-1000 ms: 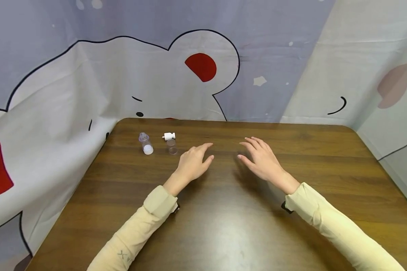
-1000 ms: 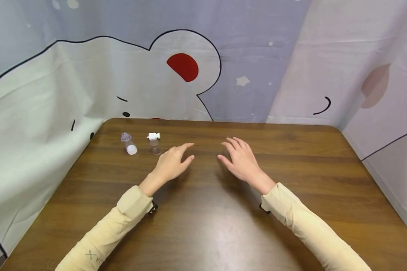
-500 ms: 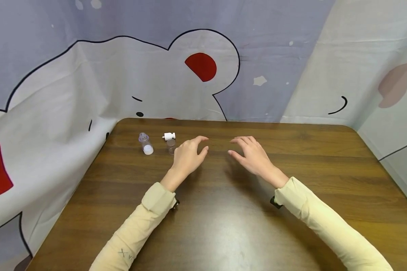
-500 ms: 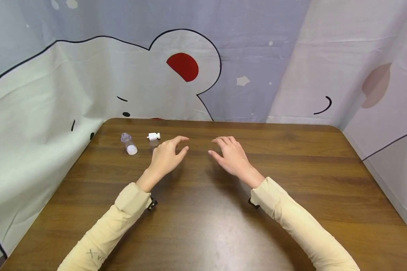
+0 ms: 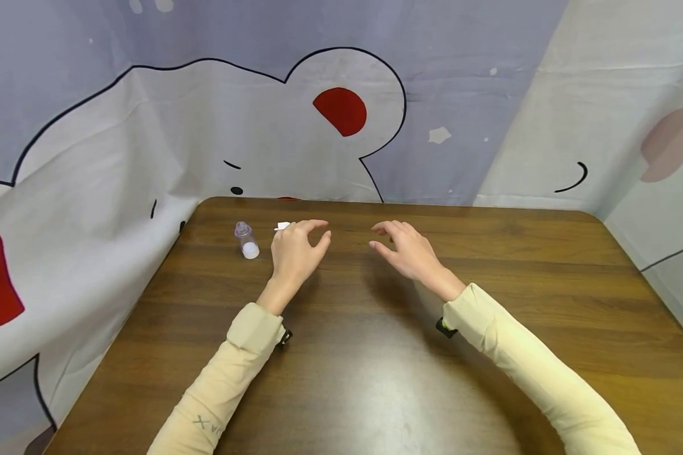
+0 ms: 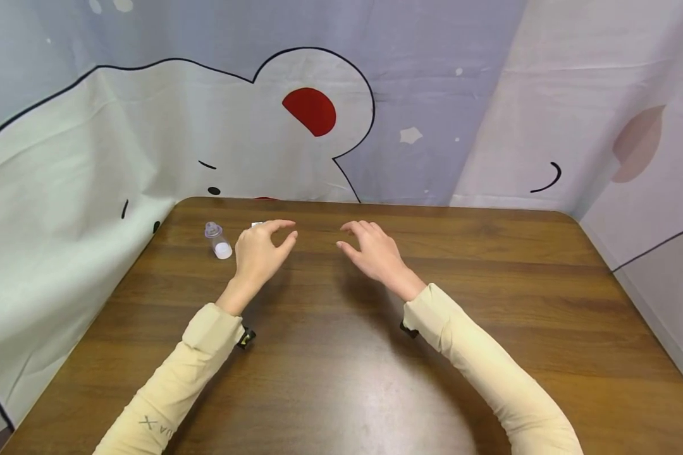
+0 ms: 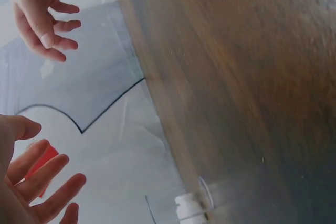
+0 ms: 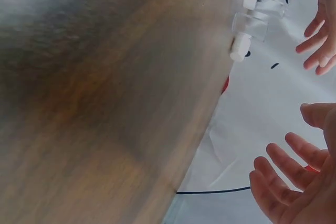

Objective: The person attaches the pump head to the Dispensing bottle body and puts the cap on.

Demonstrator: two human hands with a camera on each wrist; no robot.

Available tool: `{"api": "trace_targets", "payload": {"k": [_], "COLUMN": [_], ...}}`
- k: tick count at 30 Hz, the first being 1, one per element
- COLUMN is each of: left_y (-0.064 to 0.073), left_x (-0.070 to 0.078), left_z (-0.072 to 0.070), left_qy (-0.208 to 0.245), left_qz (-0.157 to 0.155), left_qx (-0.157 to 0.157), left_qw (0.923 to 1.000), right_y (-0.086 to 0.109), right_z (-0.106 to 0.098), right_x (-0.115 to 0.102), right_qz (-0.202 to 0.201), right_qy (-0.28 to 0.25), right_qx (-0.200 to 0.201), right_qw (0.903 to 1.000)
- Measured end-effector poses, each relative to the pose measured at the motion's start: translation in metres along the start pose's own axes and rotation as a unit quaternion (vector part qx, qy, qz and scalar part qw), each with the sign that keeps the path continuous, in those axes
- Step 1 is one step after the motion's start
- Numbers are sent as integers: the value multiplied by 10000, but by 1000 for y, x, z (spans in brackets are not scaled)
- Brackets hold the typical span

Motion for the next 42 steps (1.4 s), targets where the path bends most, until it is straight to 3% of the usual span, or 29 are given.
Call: {"api": "trace_targets", "payload": {"k": [14, 19, 27, 36, 42], "left_y": [4, 7, 14, 27, 36], "left_x": [-40, -54, -75, -103, -118], "left_z": [-24, -28, -44, -57, -54], "left_qy": [191, 224, 148, 85, 171], "left_qz": [-684, -963, -1308, -1989, -2425], "left_qx": [610, 696, 1013, 1390, 1285], "left_qw": [9956, 9927, 9861, 9701, 9615], "right_y": [-20, -26, -32, -36, -37], "right_z": [13, 17, 27, 37, 39], "right_x": [-13, -15, -20, -24, -30], "right_qz": [-162, -146, -177, -161, -222], "right_qy": [-655, -1010, -1142, -1908, -1919], "right_qx": [-82, -140, -262, -552, -572], "right_qw": [9977, 9947, 9930, 9800, 9795]}}
Point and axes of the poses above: each hand's wrist, its own y-axis away from the middle knuckle, its own z-axis out of the palm, x = y × z, the point moved 8 cm from there along -y, towards the middle knuckle, and after that the axes turned 12 degrees about z, right-handed, at the moved point
